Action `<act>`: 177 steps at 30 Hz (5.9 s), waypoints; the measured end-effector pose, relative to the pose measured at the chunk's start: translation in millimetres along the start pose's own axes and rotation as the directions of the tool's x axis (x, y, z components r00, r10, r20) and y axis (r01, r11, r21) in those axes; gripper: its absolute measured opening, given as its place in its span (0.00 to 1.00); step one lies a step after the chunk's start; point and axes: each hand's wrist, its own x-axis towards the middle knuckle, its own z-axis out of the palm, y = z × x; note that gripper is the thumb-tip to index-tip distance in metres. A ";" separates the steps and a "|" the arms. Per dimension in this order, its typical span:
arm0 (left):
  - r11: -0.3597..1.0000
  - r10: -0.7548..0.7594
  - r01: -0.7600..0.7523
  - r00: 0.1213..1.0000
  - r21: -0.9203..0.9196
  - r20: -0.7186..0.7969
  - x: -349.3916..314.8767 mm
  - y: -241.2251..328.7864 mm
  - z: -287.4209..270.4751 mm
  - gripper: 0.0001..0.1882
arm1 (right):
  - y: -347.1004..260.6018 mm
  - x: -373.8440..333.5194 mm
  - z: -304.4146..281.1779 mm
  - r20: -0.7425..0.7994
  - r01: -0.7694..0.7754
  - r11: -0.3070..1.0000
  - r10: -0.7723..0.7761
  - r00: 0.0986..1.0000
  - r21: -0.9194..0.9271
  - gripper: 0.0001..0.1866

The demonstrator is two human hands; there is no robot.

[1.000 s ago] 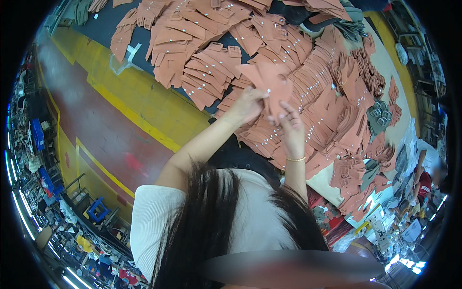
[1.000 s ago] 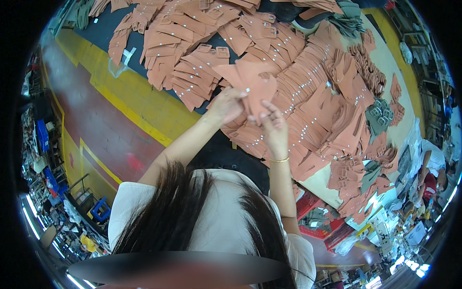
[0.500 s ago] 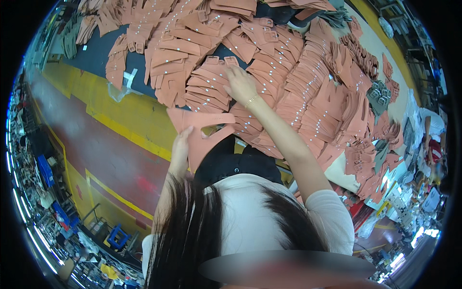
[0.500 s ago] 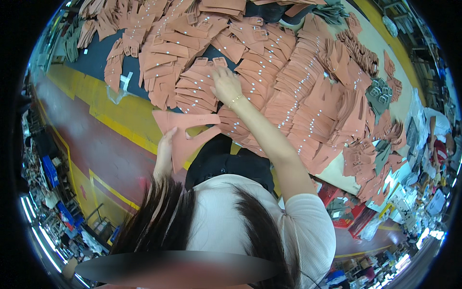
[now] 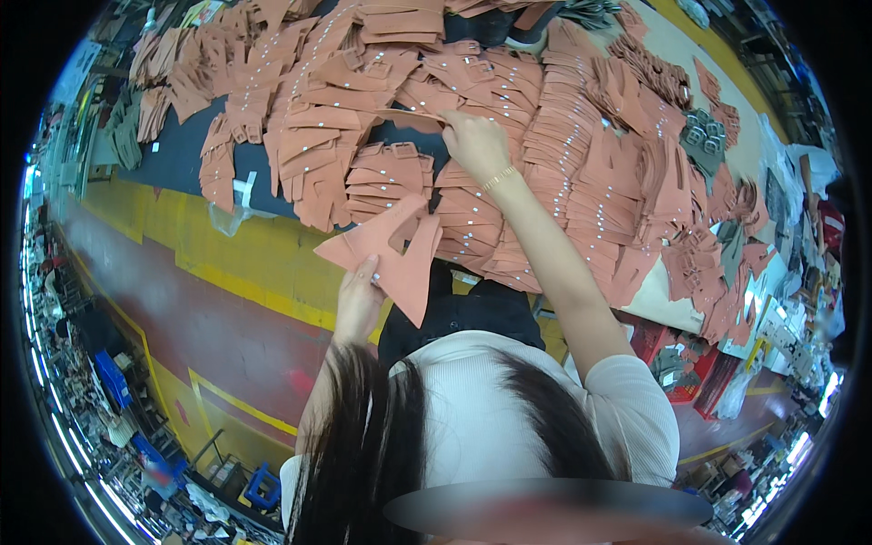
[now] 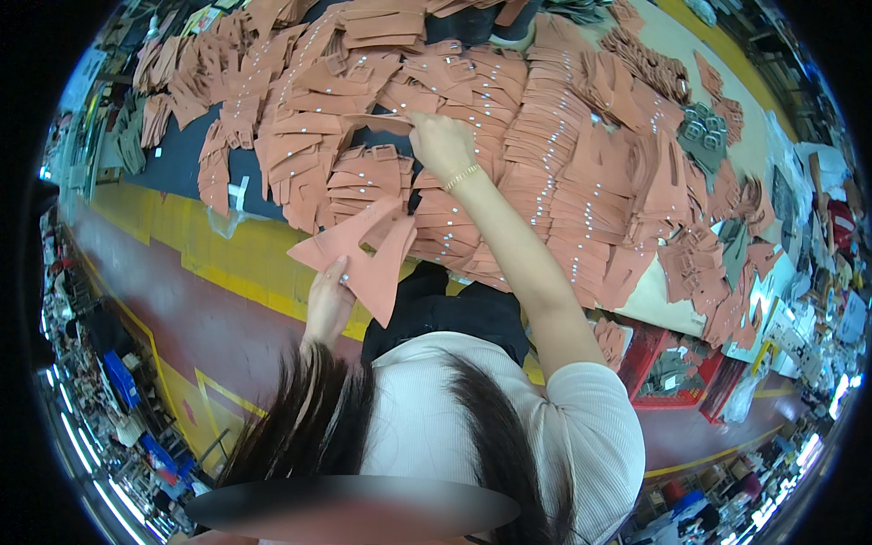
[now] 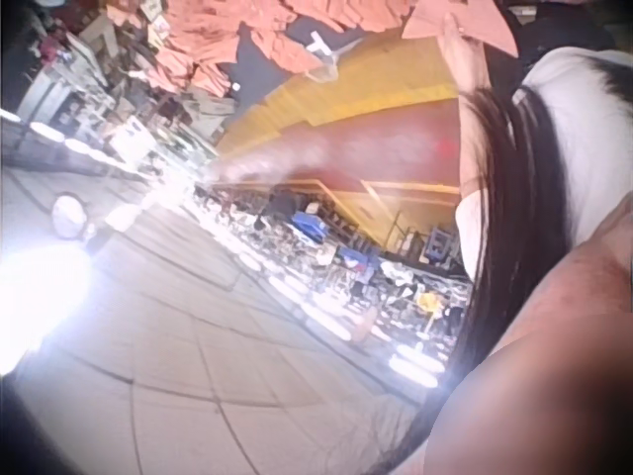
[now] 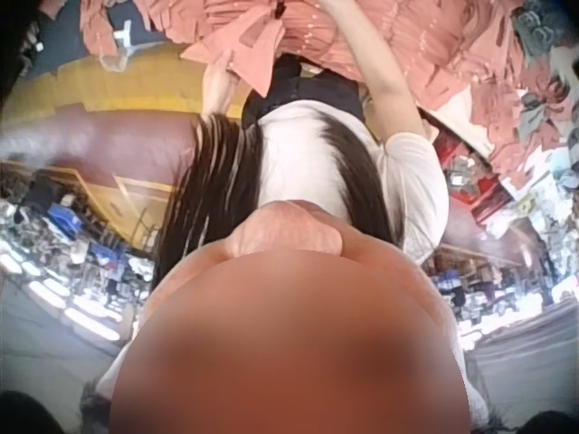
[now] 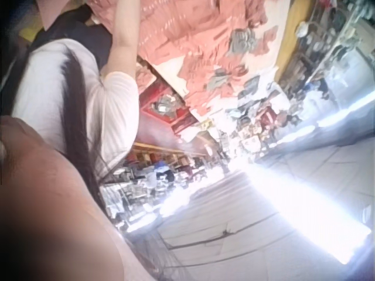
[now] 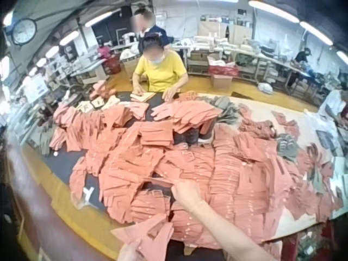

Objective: The person repeatedly picks up small salmon-colored fabric pieces from a large pile on a table, briefly separates or aligns them, and places them into a smaller stack. The person occasionally pauses to adjust the pile or touch their arm. Other workers are visible in the background.

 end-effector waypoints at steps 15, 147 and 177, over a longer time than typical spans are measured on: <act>0.944 -0.305 0.239 0.894 0.228 0.327 49.2 -60.6 151.9 0.22 | -21.1 -198.4 -102.0 -0.187 -0.003 0.995 0.021 0.982 0.097 0.18; -0.017 -0.006 -0.893 0.450 0.450 0.893 217.6 -222.9 871.1 0.38 | 636.5 -239.3 -381.0 -0.132 0.086 0.105 0.883 0.451 0.991 0.10; -0.137 -0.263 -0.367 0.909 0.920 0.323 -2.8 -293.2 203.9 0.23 | 327.9 -319.1 -286.2 0.097 -0.384 0.881 0.372 0.923 0.276 0.15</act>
